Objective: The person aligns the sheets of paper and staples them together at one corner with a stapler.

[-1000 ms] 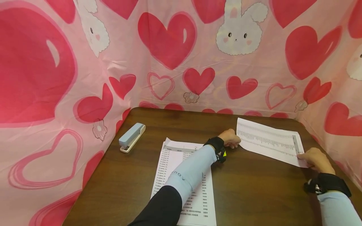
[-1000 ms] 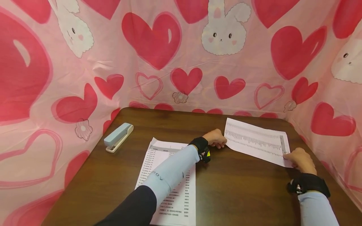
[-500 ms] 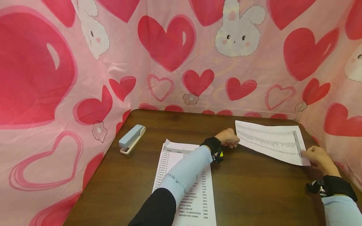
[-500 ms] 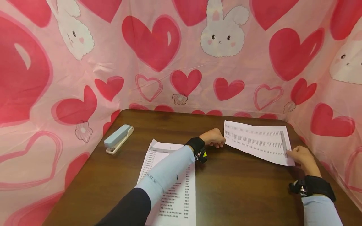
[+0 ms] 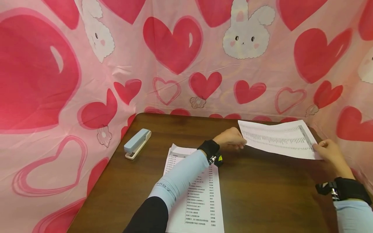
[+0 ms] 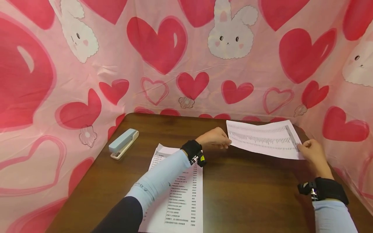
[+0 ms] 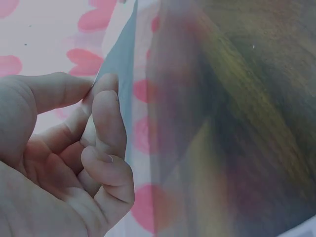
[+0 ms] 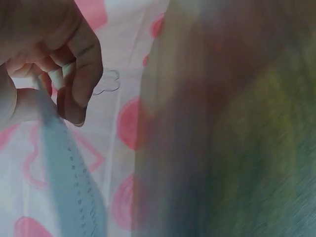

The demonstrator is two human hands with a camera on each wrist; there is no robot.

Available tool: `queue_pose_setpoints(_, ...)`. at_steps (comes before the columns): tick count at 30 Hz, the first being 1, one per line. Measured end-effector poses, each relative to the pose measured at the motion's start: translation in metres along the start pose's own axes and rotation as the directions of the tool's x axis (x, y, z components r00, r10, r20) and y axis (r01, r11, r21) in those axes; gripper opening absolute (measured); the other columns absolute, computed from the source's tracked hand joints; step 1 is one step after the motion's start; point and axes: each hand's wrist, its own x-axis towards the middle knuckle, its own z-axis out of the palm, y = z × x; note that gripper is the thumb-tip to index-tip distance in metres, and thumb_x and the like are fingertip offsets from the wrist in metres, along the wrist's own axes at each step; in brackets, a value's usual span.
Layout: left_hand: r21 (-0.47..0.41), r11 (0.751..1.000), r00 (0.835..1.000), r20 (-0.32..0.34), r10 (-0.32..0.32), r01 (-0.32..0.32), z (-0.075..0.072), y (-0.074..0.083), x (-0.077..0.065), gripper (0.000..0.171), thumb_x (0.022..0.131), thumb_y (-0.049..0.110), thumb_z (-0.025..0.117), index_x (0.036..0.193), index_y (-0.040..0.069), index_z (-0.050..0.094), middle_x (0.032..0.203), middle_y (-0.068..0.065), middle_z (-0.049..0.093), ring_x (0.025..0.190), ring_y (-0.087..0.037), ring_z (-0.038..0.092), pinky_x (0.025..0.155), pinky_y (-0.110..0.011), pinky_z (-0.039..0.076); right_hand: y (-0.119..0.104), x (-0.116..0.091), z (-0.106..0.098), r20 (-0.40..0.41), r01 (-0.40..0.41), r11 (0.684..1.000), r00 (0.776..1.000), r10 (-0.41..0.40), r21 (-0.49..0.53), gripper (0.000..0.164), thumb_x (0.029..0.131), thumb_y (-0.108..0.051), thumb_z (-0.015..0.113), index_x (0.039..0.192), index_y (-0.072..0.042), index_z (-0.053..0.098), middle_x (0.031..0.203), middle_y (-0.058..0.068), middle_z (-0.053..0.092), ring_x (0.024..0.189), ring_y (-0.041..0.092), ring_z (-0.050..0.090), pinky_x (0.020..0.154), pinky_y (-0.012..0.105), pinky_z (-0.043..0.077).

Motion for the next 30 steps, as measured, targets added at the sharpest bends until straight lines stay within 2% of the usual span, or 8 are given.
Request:
queue_pose_setpoints(4,-0.077,0.994,0.996,0.032,0.083,-0.08,-0.013,-0.001,-0.014,0.018,0.09,0.016,0.069,0.085,0.001,0.077,0.078,-0.014,0.074,0.061,-0.013,0.064,0.065,-0.031,0.057,-0.011,0.003,-0.002,-0.051,0.034,0.999,0.998,-0.032,0.038,0.035,0.096,-0.022,0.049,0.081,0.009,0.056,0.062,-0.007,0.051,0.058,0.005,0.044,0.05,0.028,0.04)
queue_pose_setpoints(8,-0.089,0.986,0.989,0.044,0.143,-0.139,-0.023,-0.002,-0.03,0.017,0.09,0.019,0.07,0.081,0.007,0.077,0.081,-0.016,0.074,0.062,-0.011,0.064,0.074,-0.038,0.058,-0.023,0.006,-0.001,-0.117,0.063,0.994,0.992,-0.052,0.091,0.033,0.095,-0.023,0.052,0.085,0.008,0.056,0.059,-0.018,0.047,0.057,0.001,0.043,0.05,0.025,0.04)
queue_pose_setpoints(10,-0.091,0.984,0.987,0.034,0.155,-0.152,-0.026,-0.002,-0.038,0.017,0.09,0.021,0.071,0.079,0.01,0.078,0.079,-0.014,0.074,0.061,-0.01,0.062,0.071,-0.038,0.057,-0.028,0.006,-0.002,-0.134,0.061,0.992,0.99,-0.047,0.107,0.034,0.094,-0.025,0.053,0.089,0.008,0.055,0.06,-0.021,0.046,0.057,-0.001,0.042,0.051,0.024,0.039)
queue_pose_setpoints(13,-0.078,0.985,0.988,-0.02,0.153,-0.154,-0.028,-0.001,-0.051,0.016,0.089,0.025,0.072,0.08,0.013,0.078,0.075,-0.008,0.074,0.059,-0.01,0.061,0.061,-0.031,0.053,-0.037,0.007,-0.002,-0.127,0.033,0.991,0.992,-0.017,0.128,0.037,0.095,-0.031,0.054,0.095,0.007,0.053,0.064,-0.024,0.046,0.059,-0.004,0.043,0.052,0.022,0.04)
queue_pose_setpoints(16,-0.056,0.989,0.988,-0.076,0.131,-0.135,-0.028,-0.001,-0.063,0.017,0.089,0.029,0.073,0.083,0.014,0.078,0.076,-0.005,0.076,0.057,-0.01,0.063,0.054,-0.023,0.047,-0.045,0.007,-0.003,-0.131,0.012,0.99,0.991,0.006,0.141,0.037,0.095,-0.034,0.055,0.095,0.003,0.052,0.065,-0.025,0.045,0.06,-0.005,0.043,0.054,0.021,0.04)
queue_pose_setpoints(18,-0.031,0.99,0.986,-0.104,0.13,-0.134,-0.028,-0.001,-0.07,0.018,0.089,0.031,0.072,0.086,0.014,0.079,0.08,-0.006,0.076,0.057,-0.01,0.064,0.054,-0.023,0.046,-0.051,0.009,-0.002,-0.144,0.018,0.99,0.99,0.003,0.14,0.036,0.095,-0.035,0.055,0.093,0.001,0.052,0.063,-0.026,0.045,0.06,-0.004,0.042,0.054,0.021,0.039)
queue_pose_setpoints(23,-0.056,0.988,0.984,-0.111,0.139,-0.146,-0.031,-0.002,-0.086,0.02,0.089,0.03,0.072,0.091,0.012,0.079,0.083,-0.01,0.076,0.059,-0.013,0.066,0.06,-0.027,0.051,-0.066,0.012,-0.001,-0.149,0.025,0.992,0.989,-0.006,0.127,0.038,0.095,-0.037,0.055,0.095,0.001,0.053,0.063,-0.028,0.044,0.061,-0.004,0.042,0.055,0.022,0.038)
queue_pose_setpoints(30,-0.041,0.984,0.98,-0.104,0.168,-0.173,-0.03,-0.007,-0.109,0.018,0.089,0.033,0.072,0.087,0.017,0.079,0.077,-0.001,0.076,0.066,-0.02,0.069,0.055,-0.023,0.048,-0.087,0.016,0.005,-0.13,0.04,0.985,0.991,-0.019,0.165,0.041,0.096,-0.037,0.056,0.101,0.003,0.053,0.064,-0.027,0.045,0.06,-0.003,0.045,0.052,0.022,0.041)
